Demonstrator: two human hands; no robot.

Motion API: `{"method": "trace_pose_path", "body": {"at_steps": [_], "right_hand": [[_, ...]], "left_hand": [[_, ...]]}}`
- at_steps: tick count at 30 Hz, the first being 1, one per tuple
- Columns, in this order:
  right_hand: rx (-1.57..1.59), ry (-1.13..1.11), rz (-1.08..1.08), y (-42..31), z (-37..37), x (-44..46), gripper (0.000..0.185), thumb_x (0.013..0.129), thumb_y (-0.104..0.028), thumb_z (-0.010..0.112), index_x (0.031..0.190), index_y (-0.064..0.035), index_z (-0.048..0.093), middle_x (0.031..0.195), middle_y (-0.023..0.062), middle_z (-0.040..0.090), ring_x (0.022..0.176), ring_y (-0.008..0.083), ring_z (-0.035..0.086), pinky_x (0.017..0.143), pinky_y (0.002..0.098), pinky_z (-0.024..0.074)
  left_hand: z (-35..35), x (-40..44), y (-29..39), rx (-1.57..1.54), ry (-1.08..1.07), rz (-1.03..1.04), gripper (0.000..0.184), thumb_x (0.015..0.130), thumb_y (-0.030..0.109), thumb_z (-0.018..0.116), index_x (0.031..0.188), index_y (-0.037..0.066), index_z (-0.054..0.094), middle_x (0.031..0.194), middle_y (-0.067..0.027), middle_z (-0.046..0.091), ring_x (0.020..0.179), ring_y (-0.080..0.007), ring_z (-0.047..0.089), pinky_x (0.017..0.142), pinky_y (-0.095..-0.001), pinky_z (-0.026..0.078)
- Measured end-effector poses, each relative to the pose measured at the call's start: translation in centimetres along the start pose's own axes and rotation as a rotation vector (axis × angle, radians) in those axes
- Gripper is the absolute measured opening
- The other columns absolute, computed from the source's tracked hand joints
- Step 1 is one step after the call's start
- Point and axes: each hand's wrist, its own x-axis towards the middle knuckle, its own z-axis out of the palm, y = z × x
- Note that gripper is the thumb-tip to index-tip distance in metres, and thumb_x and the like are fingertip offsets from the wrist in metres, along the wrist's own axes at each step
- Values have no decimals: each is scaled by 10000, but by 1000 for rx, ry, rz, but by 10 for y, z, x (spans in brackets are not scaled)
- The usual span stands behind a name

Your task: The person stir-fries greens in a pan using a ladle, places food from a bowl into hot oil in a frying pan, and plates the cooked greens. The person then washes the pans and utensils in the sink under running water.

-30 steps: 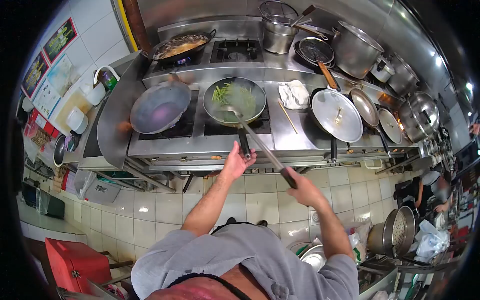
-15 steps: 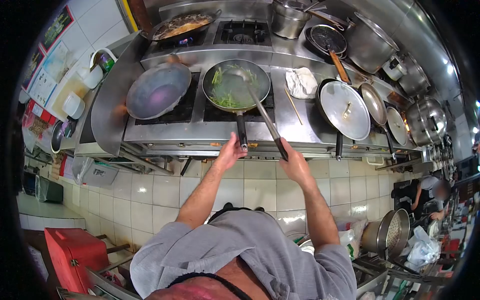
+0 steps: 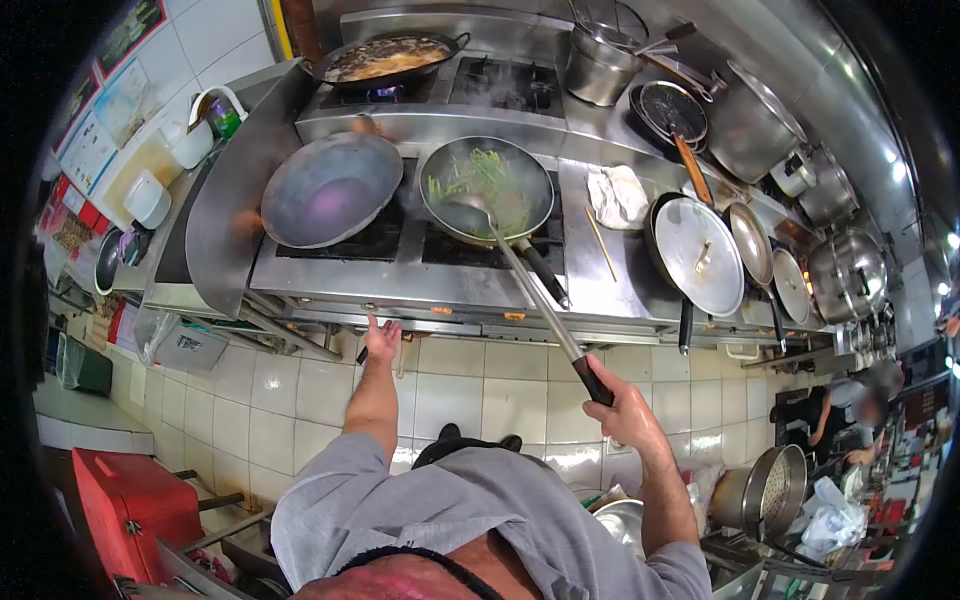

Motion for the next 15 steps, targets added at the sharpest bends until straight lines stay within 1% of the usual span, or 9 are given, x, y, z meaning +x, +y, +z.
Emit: {"method": "trace_pose_path", "body": {"at_steps": [2, 5, 7, 9, 10, 11, 13, 14, 15], "right_hand": [[-225, 120, -204, 26, 8, 30, 644, 722, -40, 567, 1326, -112, 355, 691, 197, 545, 613, 259, 552, 622, 337, 452], [-280, 263, -372, 17, 22, 53, 631, 720, -29, 556, 1316, -106, 364, 757, 227, 575, 670, 323, 580, 641, 348, 454], [-276, 244, -236, -8, 28, 61, 628, 718, -20, 546, 1313, -89, 356, 809, 246, 579, 727, 377, 576, 644, 363, 451], [-343, 411, -399, 6, 41, 91, 639, 718, -6, 533, 1321, -74, 330, 813, 252, 572, 721, 385, 567, 644, 384, 445], [-374, 436, -470, 16, 48, 105, 649, 729, -4, 533, 1335, -66, 310, 697, 180, 566, 569, 297, 559, 545, 365, 442], [-378, 435, -471, 9, 53, 98, 649, 729, -4, 533, 1335, -66, 310, 697, 180, 566, 569, 297, 559, 545, 365, 442], [132, 191, -127, -10, 62, 76, 655, 743, -17, 544, 1350, -73, 303, 605, 62, 487, 448, 160, 487, 441, 308, 405], [255, 145, -144, -3, 58, 70, 668, 752, -35, 557, 1363, -82, 291, 605, -4, 415, 426, 77, 424, 384, 254, 353], [254, 145, -141, -1, 55, 61, 668, 752, -35, 557, 1363, -82, 291, 605, -4, 415, 426, 77, 424, 384, 254, 353]], "left_hand": [[5, 10, 2, -1, -34, 45, 459, 860, 452, 509, 1142, 96, 444, 941, -69, 511, 788, -180, 548, 690, -328, 455], [9, 31, 2, -18, -135, 87, 256, 885, 331, 514, 999, 102, 505, 791, -27, 531, 703, -157, 561, 629, -299, 467], [19, 22, 1, -53, -20, 157, 204, 887, 300, 515, 935, 101, 513, 709, -5, 529, 649, -139, 563, 580, -276, 470], [16, 27, -1, -79, -68, 162, 171, 853, 229, 583, 933, 102, 502, 707, -2, 547, 655, -129, 572, 571, -252, 472], [19, 22, -1, -113, -18, 223, 193, 828, 192, 616, 945, 102, 491, 726, -6, 559, 654, -126, 575, 565, -243, 472], [20, 19, 0, -147, 35, 287, 234, 804, 154, 649, 957, 102, 481, 745, -9, 570, 654, -122, 578, 559, -233, 472], [17, 23, 7, -168, 16, 274, 278, 782, 122, 669, 973, 104, 468, 755, -11, 576, 651, -119, 578, 547, -225, 471], [15, 24, 7, -184, 0, 257, 327, 760, 90, 688, 989, 106, 456, 765, -12, 582, 647, -115, 578, 536, -217, 469], [15, 23, 7, -184, 2, 254, 327, 760, 90, 688, 989, 106, 456, 765, -12, 582, 647, -115, 578, 536, -217, 469]]}}
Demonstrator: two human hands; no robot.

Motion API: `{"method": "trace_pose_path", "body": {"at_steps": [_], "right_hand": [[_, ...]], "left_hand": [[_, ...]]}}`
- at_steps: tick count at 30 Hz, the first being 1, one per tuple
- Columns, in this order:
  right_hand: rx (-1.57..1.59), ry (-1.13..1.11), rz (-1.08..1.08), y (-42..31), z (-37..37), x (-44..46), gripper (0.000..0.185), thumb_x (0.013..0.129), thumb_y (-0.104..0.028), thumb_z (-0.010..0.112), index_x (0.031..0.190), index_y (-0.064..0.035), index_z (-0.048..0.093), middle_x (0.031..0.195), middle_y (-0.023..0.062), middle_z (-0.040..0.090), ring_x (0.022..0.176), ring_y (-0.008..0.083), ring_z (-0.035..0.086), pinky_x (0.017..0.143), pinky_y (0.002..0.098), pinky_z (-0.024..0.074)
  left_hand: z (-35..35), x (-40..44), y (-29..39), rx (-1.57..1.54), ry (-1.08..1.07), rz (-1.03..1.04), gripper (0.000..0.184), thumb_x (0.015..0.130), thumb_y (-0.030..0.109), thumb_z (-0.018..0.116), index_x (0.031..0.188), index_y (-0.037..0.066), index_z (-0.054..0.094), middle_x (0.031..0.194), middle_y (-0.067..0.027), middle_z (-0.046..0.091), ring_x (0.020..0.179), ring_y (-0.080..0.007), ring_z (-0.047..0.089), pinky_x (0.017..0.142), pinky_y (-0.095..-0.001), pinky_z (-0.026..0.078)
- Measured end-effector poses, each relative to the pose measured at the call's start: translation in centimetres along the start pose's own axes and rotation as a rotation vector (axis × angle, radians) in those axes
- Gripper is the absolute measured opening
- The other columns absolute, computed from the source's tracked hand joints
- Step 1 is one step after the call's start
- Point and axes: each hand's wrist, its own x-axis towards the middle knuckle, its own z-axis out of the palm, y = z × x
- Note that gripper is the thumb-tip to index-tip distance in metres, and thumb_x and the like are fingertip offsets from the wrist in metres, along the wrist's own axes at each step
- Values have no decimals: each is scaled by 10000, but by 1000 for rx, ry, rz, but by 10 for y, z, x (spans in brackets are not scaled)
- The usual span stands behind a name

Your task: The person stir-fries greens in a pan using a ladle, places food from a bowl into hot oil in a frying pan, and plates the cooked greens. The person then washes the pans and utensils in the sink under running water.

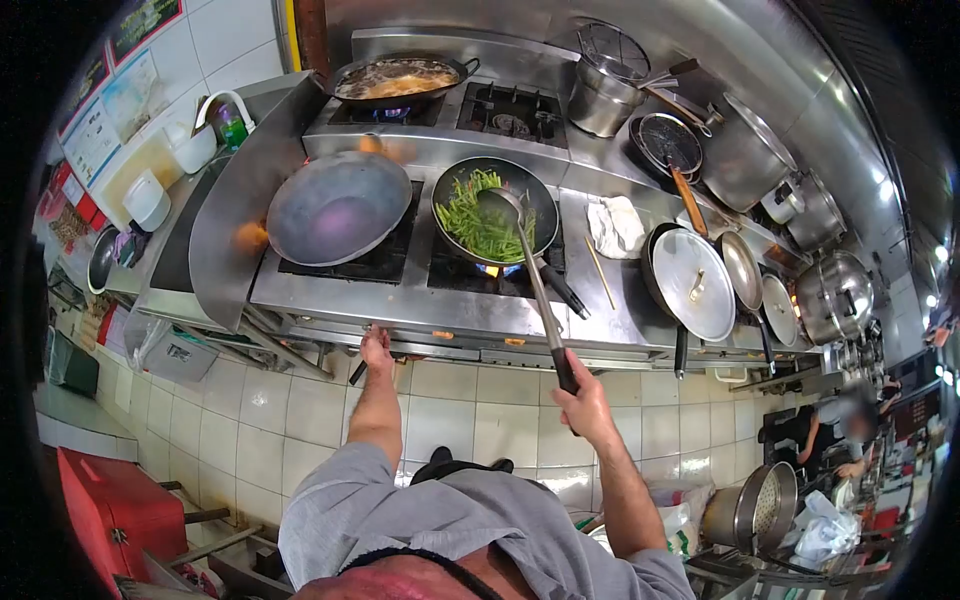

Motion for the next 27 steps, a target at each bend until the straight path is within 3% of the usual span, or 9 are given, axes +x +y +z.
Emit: {"method": "trace_pose_path", "body": {"at_steps": [3, 13, 19, 22, 24, 25, 27], "right_hand": [[-160, 25, -41, -3, -11, -23, 655, 756, -7, 558, 1356, -89, 310, 608, 3, 451, 429, 76, 429, 385, 243, 357], [-60, 79, -25, -11, -20, -44, 668, 734, 27, 571, 1347, -72, 326, 616, -3, 466, 411, 56, 428, 359, 221, 331], [-36, -64, 63, -8, -39, -44, 644, 752, 0, 571, 1346, -74, 332, 604, -5, 475, 425, 64, 426, 388, 214, 338], [-238, -18, -4, 3, -37, -23, 626, 744, -26, 574, 1328, -63, 353, 596, 47, 514, 450, 119, 468, 438, 266, 383], [-454, 54, -185, -1, -33, -10, 615, 732, -47, 574, 1311, -62, 366, 629, 126, 541, 532, 202, 524, 539, 317, 430], [-497, 59, -89, -11, -31, -7, 605, 725, -57, 569, 1298, -69, 375, 699, 196, 552, 641, 290, 567, 637, 350, 450], [-496, 112, -184, -5, -28, 13, 602, 726, -57, 563, 1298, -79, 376, 725, 215, 563, 667, 317, 576, 641, 363, 450]], "left_hand": [[4, -3, 2, 86, 51, 69, 306, 772, 76, 670, 986, 101, 453, 761, -3, 581, 625, -104, 570, 515, -206, 464], [8, -8, 2, 66, 50, 136, 187, 774, 27, 650, 828, 106, 489, 745, -3, 575, 619, -85, 545, 519, -195, 453], [3, -2, 0, 82, -7, 140, 156, 778, 31, 645, 838, 91, 514, 722, -8, 576, 603, -79, 533, 496, -189, 431], [8, -6, -1, 84, 21, 132, 156, 777, 37, 647, 851, 84, 519, 718, -9, 575, 594, -79, 529, 484, -189, 425], [8, -5, 1, 98, 66, 130, 160, 773, 43, 653, 853, 81, 519, 712, -8, 574, 587, -80, 527, 474, -188, 422], [6, -4, 1, 93, 32, 143, 164, 772, 65, 661, 855, 78, 520, 687, 0, 552, 568, -76, 507, 457, -190, 411], [6, -10, -5, 92, -1, 148, 172, 772, 87, 668, 857, 75, 520, 662, 9, 530, 549, -72, 487, 439, -193, 401]]}}
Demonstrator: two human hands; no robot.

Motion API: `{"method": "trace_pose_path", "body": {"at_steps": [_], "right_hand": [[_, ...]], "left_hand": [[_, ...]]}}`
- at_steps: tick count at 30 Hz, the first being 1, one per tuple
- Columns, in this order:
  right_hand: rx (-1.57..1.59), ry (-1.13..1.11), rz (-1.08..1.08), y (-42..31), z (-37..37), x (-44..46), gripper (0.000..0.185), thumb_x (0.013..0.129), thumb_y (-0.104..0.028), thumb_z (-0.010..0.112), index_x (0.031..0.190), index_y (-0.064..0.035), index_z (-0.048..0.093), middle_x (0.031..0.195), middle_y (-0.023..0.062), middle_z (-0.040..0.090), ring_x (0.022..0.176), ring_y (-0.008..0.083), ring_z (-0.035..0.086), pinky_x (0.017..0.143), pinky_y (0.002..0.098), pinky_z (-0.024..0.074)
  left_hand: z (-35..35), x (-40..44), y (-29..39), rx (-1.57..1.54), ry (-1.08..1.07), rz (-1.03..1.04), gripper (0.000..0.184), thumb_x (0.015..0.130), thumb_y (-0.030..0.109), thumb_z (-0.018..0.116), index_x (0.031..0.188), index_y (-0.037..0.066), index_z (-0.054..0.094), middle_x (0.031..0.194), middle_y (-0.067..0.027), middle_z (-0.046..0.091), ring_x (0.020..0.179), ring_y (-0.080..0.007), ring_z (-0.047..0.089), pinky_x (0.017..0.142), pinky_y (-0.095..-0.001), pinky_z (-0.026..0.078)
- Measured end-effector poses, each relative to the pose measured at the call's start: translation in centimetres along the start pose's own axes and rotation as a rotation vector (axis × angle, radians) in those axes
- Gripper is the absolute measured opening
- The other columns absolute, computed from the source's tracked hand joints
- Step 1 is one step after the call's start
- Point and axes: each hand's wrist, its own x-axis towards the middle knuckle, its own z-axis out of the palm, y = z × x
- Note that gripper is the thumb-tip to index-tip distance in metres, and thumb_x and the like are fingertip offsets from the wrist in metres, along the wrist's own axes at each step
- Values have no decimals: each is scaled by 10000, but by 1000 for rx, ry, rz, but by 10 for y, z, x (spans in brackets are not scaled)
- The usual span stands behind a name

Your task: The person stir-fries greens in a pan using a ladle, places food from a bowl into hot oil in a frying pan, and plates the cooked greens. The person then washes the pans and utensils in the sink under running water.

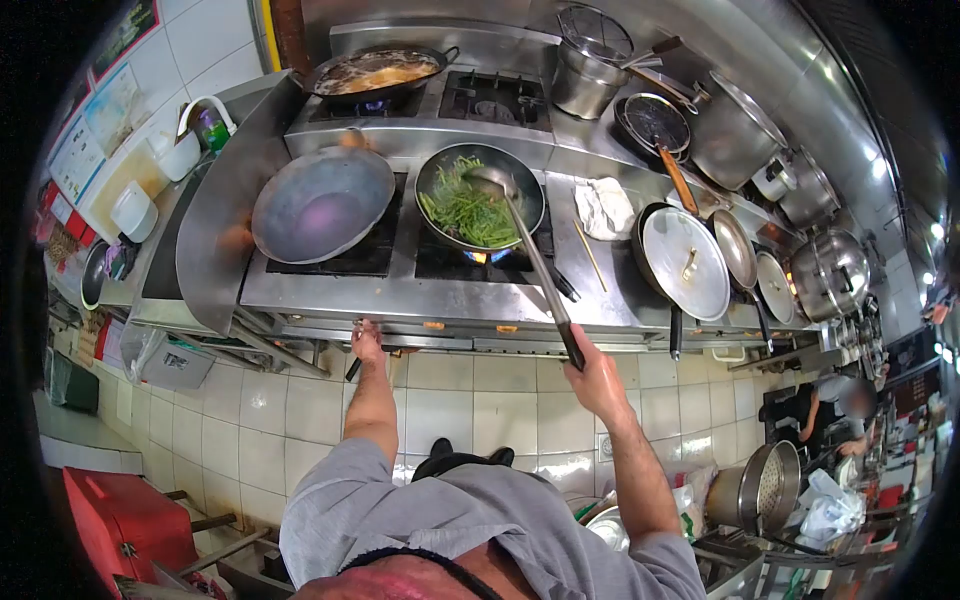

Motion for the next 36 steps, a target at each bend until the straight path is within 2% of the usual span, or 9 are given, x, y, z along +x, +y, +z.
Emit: {"method": "trace_pose_path", "body": {"at_steps": [3, 6, 8, 13, 18, 23, 26, 32, 36], "right_hand": [[-24, 77, -30, -3, 20, 30, 606, 726, -54, 554, 1302, -100, 372, 795, 260, 581, 751, 384, 586, 662, 415, 444], [26, 50, -108, 2, 42, 47, 619, 720, -48, 563, 1307, -102, 373, 817, 258, 583, 764, 390, 579, 673, 421, 443], [-9, 27, -133, 4, 32, 35, 615, 721, -49, 566, 1305, -100, 380, 815, 253, 585, 749, 383, 583, 673, 405, 449], [-67, -140, -26, -7, -61, -29, 605, 715, -37, 572, 1293, -98, 408, 838, 228, 596, 702, 336, 574, 674, 330, 453], [-237, -146, -34, 5, -79, -15, 592, 730, -55, 545, 1299, -102, 389, 841, 232, 593, 769, 373, 581, 691, 416, 451], [-200, 19, -216, 28, -18, 38, 583, 715, -20, 547, 1277, -40, 393, 846, 250, 581, 765, 395, 573, 685, 426, 445], [-73, -47, -224, 28, -10, 16, 590, 725, -26, 554, 1290, -60, 388, 877, 243, 583, 770, 380, 575, 697, 406, 449], [-129, -112, -132, 53, -64, -18, 628, 726, -26, 563, 1317, -142, 382, 770, 191, 601, 675, 292, 592, 666, 347, 459], [-54, 22, -200, 49, -30, -5, 607, 722, -42, 569, 1297, -86, 381, 834, 242, 593, 774, 386, 578, 665, 417, 456]], "left_hand": [[5, -36, -32, 212, 57, -121, 214, 851, 321, 572, 826, 126, 489, 586, 41, 381, 504, -91, 389, 407, -227, 341], [33, -136, -97, 233, -616, -458, 217, 884, 332, 494, 873, 117, 520, 740, -3, 517, 622, -120, 497, 575, -283, 446], [75, -219, -104, 299, -829, -601, 476, 881, 431, 477, 1190, 72, 425, 1065, -101, 518, 891, -183, 525, 764, -342, 454], [182, -278, -119, 7, -798, -713, 718, 850, 596, 381, 1359, 111, 238, 1241, -123, 417, 1093, -267, 427, 914, -419, 349], [246, -285, -120, -284, -744, -859, 532, 850, 569, 423, 1140, 123, 427, 1008, -77, 497, 942, -234, 501, 830, -421, 399], [227, -307, -100, -115, -670, -464, 290, 854, 401, 540, 799, 122, 488, 632, 48, 417, 614, -72, 468, 543, -225, 391], [181, -307, -56, 141, -780, -714, 189, 845, 252, 530, 709, 137, 469, 538, 62, 368, 424, -63, 350, 395, -248, 329], [172, -238, -21, 366, -657, -537, 204, 791, 172, 576, 649, 125, 437, 481, 42, 361, 360, -88, 319, 375, -259, 315], [162, -321, -26, 408, -596, -650, 205, 773, 187, 577, 635, 82, 470, 479, 8, 390, 348, -141, 381, 367, -298, 376]]}}
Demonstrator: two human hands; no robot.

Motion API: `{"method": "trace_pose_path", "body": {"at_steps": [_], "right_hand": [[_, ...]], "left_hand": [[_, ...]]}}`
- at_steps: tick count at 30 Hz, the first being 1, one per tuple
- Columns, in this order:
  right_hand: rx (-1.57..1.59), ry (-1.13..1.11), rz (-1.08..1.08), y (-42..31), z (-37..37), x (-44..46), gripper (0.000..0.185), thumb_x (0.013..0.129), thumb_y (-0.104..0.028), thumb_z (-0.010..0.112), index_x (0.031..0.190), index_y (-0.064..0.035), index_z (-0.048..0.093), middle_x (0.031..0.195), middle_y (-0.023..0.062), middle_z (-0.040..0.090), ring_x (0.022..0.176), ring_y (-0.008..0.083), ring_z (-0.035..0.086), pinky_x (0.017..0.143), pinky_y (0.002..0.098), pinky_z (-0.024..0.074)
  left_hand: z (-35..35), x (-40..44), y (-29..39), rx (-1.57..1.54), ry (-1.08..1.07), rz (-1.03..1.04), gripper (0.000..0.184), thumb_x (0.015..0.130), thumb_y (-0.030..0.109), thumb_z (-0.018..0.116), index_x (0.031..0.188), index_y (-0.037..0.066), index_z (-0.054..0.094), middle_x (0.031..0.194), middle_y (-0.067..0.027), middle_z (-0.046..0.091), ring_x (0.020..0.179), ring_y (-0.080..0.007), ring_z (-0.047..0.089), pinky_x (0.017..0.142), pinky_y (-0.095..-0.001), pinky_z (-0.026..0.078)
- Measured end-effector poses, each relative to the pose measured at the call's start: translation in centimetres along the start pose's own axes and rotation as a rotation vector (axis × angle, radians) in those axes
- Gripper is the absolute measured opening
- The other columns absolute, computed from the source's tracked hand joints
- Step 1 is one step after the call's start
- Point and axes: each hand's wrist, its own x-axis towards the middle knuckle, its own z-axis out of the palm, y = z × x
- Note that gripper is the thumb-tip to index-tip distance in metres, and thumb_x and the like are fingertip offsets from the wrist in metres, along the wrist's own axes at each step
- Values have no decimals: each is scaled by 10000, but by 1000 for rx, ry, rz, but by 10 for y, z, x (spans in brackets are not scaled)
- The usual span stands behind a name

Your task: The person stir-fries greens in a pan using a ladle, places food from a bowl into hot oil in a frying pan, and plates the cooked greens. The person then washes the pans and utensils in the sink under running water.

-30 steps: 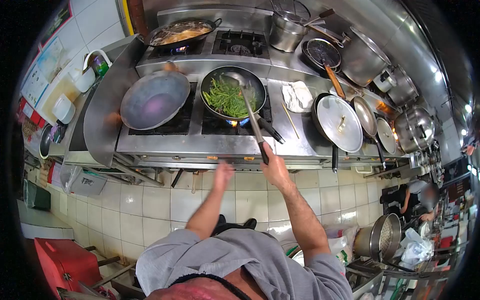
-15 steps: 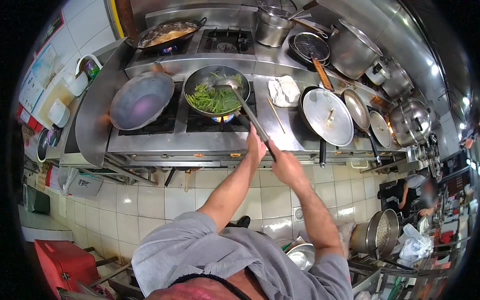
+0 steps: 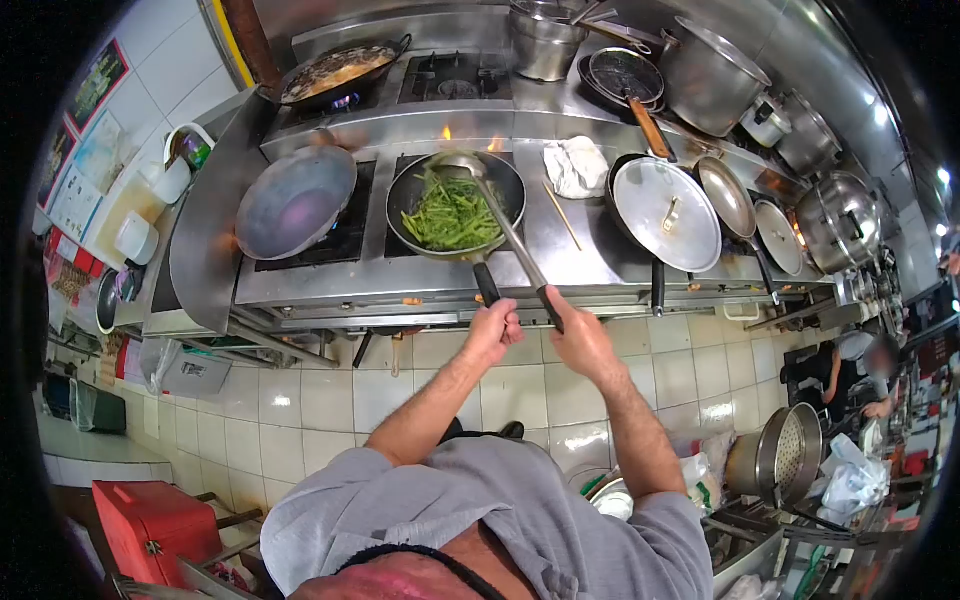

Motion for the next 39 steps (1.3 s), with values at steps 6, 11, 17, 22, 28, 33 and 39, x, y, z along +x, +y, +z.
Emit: {"method": "trace_pose_path", "body": {"at_steps": [6, 11, 17, 22, 28, 33, 39], "right_hand": [[86, -85, 91, -13, -7, -33, 600, 719, -31, 578, 1289, -76, 395, 794, 233, 587, 714, 347, 582, 659, 380, 461], [191, 24, 96, -32, 21, -36, 605, 748, -47, 577, 1314, -71, 362, 723, 212, 586, 589, 273, 568, 580, 359, 458], [578, -264, 370, -36, -6, -46, 610, 768, -72, 581, 1336, -111, 364, 586, -20, 439, 433, 72, 444, 377, 234, 346], [307, -76, 245, -39, 39, -9, 620, 761, -60, 572, 1337, -93, 345, 622, 57, 483, 434, 107, 446, 414, 276, 396], [402, -169, 262, -46, 22, -25, 619, 762, -56, 579, 1334, -89, 344, 605, 89, 477, 464, 119, 449, 460, 301, 414], [91, 33, 32, -19, 38, -15, 604, 752, -56, 573, 1316, -72, 359, 662, 195, 549, 512, 281, 528, 547, 339, 448], [401, -167, 361, -40, 31, -12, 590, 751, -69, 585, 1302, -69, 373, 747, 217, 580, 635, 330, 574, 622, 338, 462]], "left_hand": [[-50, 55, 36, 95, -67, 182, 202, 765, 144, 544, 592, 76, 467, 486, -12, 425, 366, -135, 414, 347, -303, 371], [-27, 5, 17, 187, -18, 24, 150, 787, 134, 530, 664, 74, 469, 518, 21, 414, 384, -94, 389, 398, -292, 420], [-54, 19, 41, 175, -67, 82, 196, 785, 156, 543, 617, 79, 478, 516, 24, 444, 373, -79, 408, 385, -284, 440], [-42, -2, 25, 183, -102, 40, 180, 782, 158, 550, 632, 79, 488, 517, 21, 446, 378, -84, 409, 398, -291, 448], [-64, 32, 53, 217, -61, 114, 178, 767, 146, 531, 615, 74, 473, 499, 10, 409, 373, -106, 380, 383, -281, 402], [-30, -12, 29, 279, -114, 28, 127, 769, 133, 554, 673, 63, 510, 544, 1, 438, 374, -99, 356, 413, -297, 409], [-58, 32, 48, 318, -109, 154, 196, 758, 181, 571, 621, 55, 507, 529, -1, 459, 360, -93, 398, 431, -296, 462]]}}
